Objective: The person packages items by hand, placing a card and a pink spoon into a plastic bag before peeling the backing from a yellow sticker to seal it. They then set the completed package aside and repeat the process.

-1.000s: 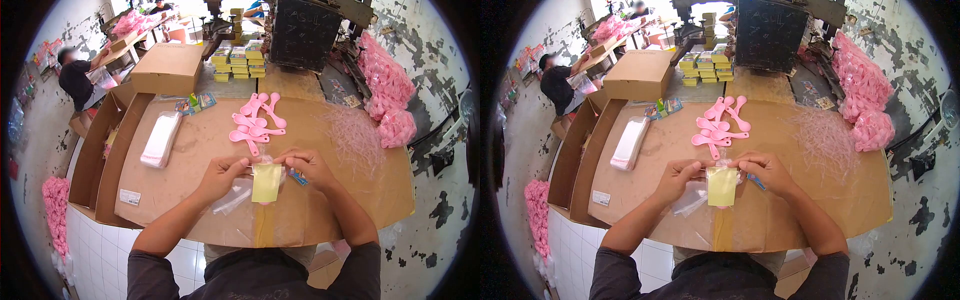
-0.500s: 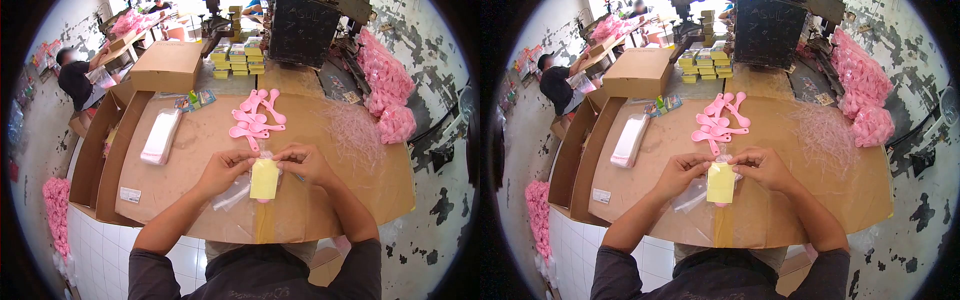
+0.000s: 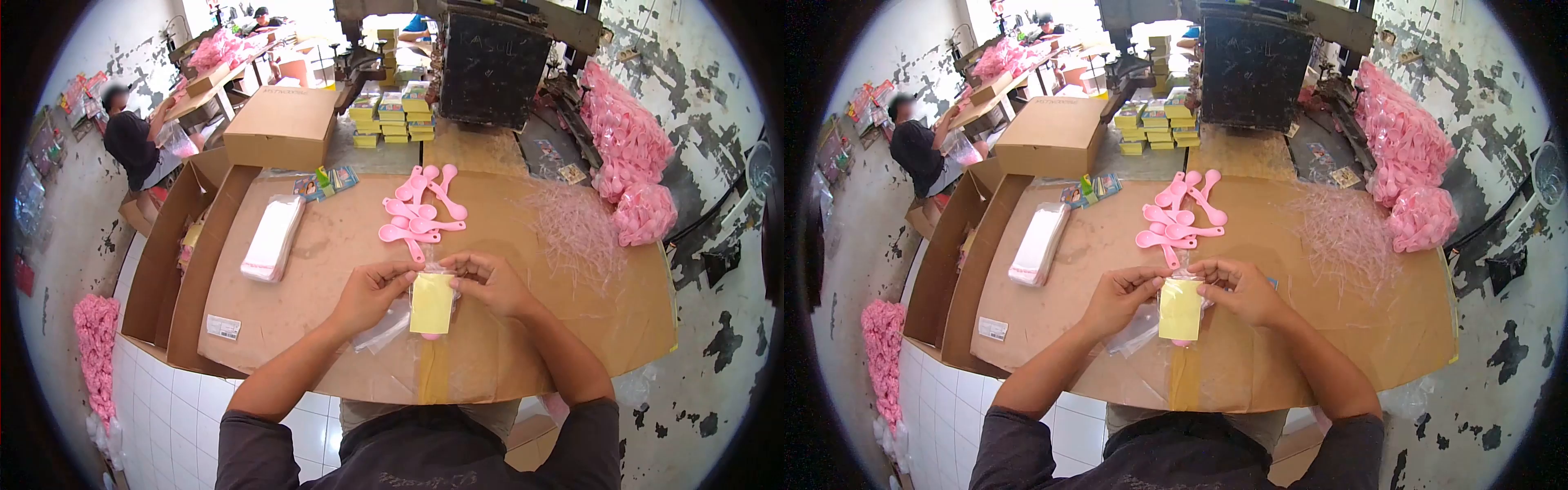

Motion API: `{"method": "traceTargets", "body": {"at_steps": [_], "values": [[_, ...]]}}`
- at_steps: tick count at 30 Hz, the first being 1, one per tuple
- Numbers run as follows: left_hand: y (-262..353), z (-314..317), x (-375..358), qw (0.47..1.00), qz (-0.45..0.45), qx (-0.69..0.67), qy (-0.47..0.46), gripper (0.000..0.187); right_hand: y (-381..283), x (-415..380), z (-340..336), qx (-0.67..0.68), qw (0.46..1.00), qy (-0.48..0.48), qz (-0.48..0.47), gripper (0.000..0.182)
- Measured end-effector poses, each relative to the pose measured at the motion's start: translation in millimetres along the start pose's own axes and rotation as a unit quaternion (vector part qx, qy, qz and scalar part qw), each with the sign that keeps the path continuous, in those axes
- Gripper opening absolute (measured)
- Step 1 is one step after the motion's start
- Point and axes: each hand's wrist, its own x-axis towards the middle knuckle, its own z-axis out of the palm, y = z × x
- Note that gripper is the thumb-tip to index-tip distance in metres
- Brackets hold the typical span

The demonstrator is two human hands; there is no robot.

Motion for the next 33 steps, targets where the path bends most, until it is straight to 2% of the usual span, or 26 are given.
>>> {"method": "traceTargets", "body": {"at_steps": [2,5,8,12,15,18,21,24,27,30,33], "values": [[0,1,-1,1.0,0.007,0.006,0.011,0.028,-3,-1,1,0.014,0.999,-0.028,0.008,0.047],[2,1,0,1.0,0.008,0.007,0.019,0.027,-9,-4,7,-0.088,0.995,-0.05,0.017,0.057],[5,2,-1,1.0,0.003,0.017,0.019,0.028,-2,-3,7,-0.093,0.993,-0.065,0.027,0.06],[6,-2,2,1.0,-0.001,0.025,0.016,0.03,0,-2,5,-0.013,0.997,-0.067,0.02,0.062],[8,3,3,0.999,0.022,-0.009,0.035,0.033,-4,-3,5,-0.006,0.998,-0.063,0.029,0.06],[23,8,-5,0.993,0.045,0.104,0.043,0.039,-8,-4,6,-0.03,0.998,-0.05,0.034,0.06],[32,10,-17,0.989,-0.012,0.149,0.004,0.043,-16,-8,10,0.009,0.998,-0.048,0.03,0.06],[21,7,-28,0.995,-0.043,0.085,-0.006,0.041,-3,-8,12,0.054,0.996,-0.07,-0.009,0.06],[28,3,-46,0.992,-0.079,0.08,0.061,0.038,-6,-9,15,0.037,0.996,-0.077,0.006,0.056],[36,-37,-65,0.986,-0.073,0.095,0.113,0.031,-14,-9,7,-0.128,0.989,-0.073,-0.005,0.051],[48,-102,-87,0.937,0.055,0.091,0.333,0.024,-31,-9,-1,-0.208,0.976,-0.039,-0.049,0.045]]}}
